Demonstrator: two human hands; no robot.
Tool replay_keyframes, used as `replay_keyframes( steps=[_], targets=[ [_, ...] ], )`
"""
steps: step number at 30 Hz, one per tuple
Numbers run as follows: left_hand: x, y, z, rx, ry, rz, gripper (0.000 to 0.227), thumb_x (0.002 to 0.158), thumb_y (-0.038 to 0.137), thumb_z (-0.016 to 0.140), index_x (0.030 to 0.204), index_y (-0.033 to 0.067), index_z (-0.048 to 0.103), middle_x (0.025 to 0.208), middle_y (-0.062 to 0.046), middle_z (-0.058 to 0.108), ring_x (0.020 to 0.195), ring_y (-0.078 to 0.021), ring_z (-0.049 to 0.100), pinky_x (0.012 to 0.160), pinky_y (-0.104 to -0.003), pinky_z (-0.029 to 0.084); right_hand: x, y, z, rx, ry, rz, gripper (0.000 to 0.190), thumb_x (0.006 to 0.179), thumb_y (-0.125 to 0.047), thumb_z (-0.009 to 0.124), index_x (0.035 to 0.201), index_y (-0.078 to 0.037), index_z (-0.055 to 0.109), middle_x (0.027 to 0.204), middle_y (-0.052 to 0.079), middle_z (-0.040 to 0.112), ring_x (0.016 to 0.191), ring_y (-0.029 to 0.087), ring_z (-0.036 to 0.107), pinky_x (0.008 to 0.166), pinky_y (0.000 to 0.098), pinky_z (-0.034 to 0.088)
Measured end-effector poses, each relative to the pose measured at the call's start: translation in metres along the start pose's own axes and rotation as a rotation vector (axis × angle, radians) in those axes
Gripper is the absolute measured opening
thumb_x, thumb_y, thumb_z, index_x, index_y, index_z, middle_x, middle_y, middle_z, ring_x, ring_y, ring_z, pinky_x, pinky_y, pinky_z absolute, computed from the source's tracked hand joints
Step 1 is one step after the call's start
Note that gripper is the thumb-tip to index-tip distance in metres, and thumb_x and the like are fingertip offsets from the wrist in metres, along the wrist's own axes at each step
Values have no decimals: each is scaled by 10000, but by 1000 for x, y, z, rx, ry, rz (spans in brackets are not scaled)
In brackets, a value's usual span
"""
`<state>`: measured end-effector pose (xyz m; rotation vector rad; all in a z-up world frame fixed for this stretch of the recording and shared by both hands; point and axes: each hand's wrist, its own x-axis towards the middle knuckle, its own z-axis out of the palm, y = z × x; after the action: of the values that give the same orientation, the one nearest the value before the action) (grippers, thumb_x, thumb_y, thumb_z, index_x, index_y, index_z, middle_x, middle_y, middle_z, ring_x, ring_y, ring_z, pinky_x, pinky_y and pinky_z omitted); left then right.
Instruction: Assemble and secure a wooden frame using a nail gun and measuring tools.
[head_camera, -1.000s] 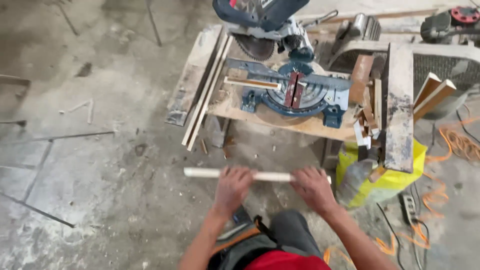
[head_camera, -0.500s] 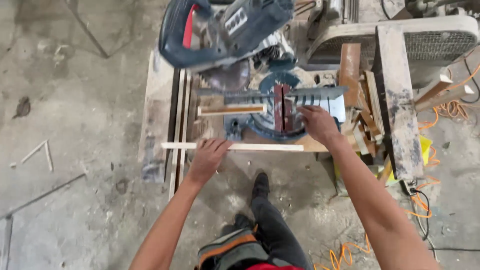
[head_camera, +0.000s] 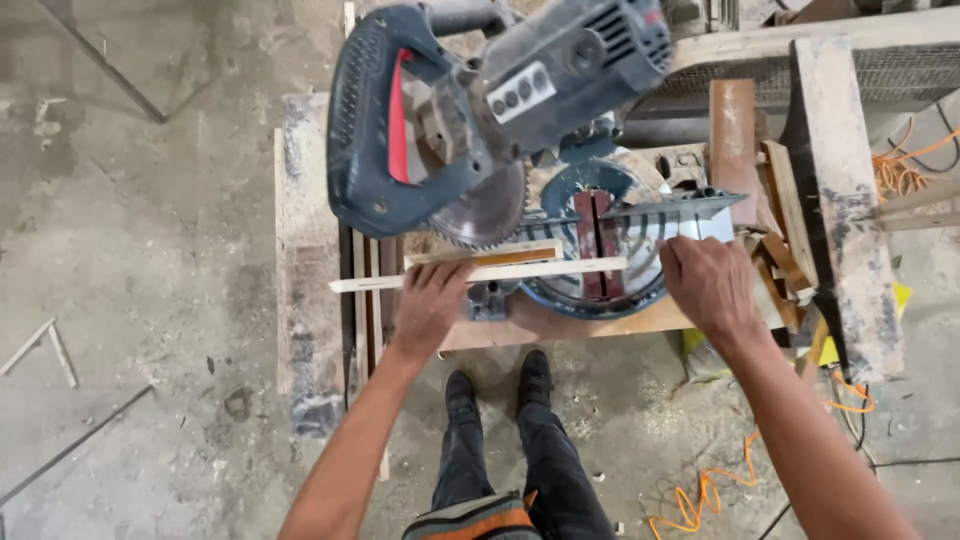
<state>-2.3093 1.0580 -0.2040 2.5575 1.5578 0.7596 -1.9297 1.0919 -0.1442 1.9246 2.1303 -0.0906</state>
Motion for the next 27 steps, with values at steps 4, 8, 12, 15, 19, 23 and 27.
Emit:
replay_keyframes(
  steps=[4, 8, 12, 15, 19, 23, 27],
  targets=[
    [13, -7, 27, -129, 81, 46, 310, 907, 86, 685, 1215, 57, 671, 1108, -88, 659, 1068, -285, 606, 945, -460, 443, -9, -53, 19, 224, 348, -198, 309, 983, -358, 673, 1161, -106, 699, 1062, 93, 694, 1029, 255, 615, 967, 426, 472],
    [18, -18, 54, -117, 130, 53, 188, 895, 89, 703, 1078, 59, 677, 966, -98, 616, 1002, -311, 586, 931, -476, 440, 8, -96, 40, 341, 476, -342, 645, 863, -422, 779, 1373, -80, 581, 1378, 143, 593, 1367, 337, 488, 1168, 514, 347],
    [14, -26, 63, -137, 83, 15, 108, 846, 63, 707, 944, 89, 670, 930, -86, 614, 985, -301, 597, 922, -476, 446, 24, -107, 56, 303, 465, -300, 602, 878, -399, 777, 1383, -125, 601, 1391, 122, 594, 1380, 321, 495, 1186, 501, 324],
    [11, -28, 70, -201, 107, -8, 81, 891, 110, 727, 929, 76, 663, 924, -93, 604, 1003, -306, 593, 932, -485, 439, 34, -107, 62, 281, 446, -301, 575, 901, -409, 749, 1381, -129, 601, 1395, 138, 603, 1365, 330, 489, 1173, 490, 312],
    [16, -26, 69, -227, 32, 85, 242, 878, 213, 721, 1047, 42, 693, 1063, -136, 616, 1101, -342, 583, 1038, -525, 416, 41, -96, 67, 235, 368, -287, 452, 927, -408, 712, 1302, -169, 631, 1331, 52, 646, 1337, 244, 520, 1197, 515, 282],
    [15, -25, 89, -191, 57, 168, 335, 927, 234, 687, 1218, 69, 705, 1289, -169, 589, 1244, -367, 560, 1110, -531, 402, 45, -84, 57, 140, 360, -309, 501, 911, -480, 702, 1304, -176, 643, 1286, 59, 653, 1293, 254, 513, 1180, 523, 274],
    [13, -25, 119, -126, -18, 187, 268, 981, 205, 695, 1212, 69, 693, 1279, -135, 607, 1270, -344, 564, 1139, -530, 409, 47, -68, 62, 50, 366, -294, 454, 936, -424, 692, 1330, -204, 639, 1303, 43, 636, 1356, 246, 494, 1217, 526, 268]
  ],
)
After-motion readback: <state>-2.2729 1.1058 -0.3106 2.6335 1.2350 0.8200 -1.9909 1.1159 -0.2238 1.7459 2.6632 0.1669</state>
